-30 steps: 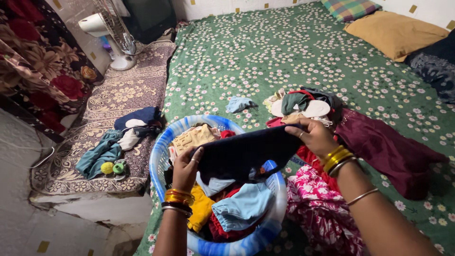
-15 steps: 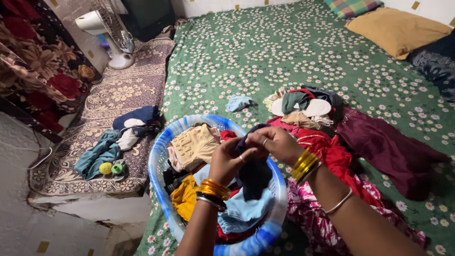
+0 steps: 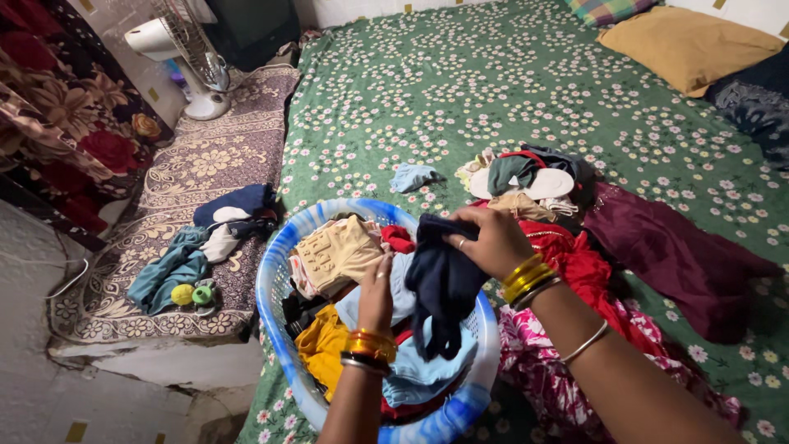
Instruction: The person sorts through a pile of laundry on a bed by hand, picking up items of clothing one at a time and placing them into a blue plastic basket or onto separate piles on the bed.
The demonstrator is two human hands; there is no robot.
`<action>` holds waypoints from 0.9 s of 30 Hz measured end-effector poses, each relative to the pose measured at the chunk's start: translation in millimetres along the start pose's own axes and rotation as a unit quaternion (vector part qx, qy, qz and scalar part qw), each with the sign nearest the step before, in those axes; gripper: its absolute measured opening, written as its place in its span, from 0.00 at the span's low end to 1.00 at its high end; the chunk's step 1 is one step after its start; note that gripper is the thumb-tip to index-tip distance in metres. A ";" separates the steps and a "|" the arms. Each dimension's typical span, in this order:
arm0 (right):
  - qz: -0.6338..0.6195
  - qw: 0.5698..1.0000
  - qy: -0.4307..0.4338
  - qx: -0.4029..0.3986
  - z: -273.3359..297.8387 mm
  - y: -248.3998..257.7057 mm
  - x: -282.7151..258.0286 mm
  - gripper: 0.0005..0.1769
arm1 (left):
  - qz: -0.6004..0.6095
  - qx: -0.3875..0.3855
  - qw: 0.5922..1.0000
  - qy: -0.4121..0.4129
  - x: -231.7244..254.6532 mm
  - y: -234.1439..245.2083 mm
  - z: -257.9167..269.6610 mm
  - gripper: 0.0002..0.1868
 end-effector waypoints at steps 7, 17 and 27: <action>-0.091 0.984 0.082 -0.130 6.9 -25.6 -40.1 0.20 | 0.384 0.027 0.868 0.315 -46.8 -13.6 25.7 0.49; -0.191 0.966 -0.133 -0.111 -0.4 -58.4 89.4 0.17 | 0.478 -0.180 0.850 0.131 -16.9 -20.9 45.9 0.46; -0.533 0.791 -0.235 -0.186 38.5 -97.3 138.2 0.22 | 0.440 -0.216 0.841 0.230 -31.6 -10.3 50.9 0.52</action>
Point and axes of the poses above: each hand's wrist, its own z-axis away from the middle knuckle, its own y-axis out of the back of the hand, x = y × z, the point moved 2 cm from there along -z, towards the middle knuckle, and after that the axes turned 11 degrees about -x, right-handed, at the moved point
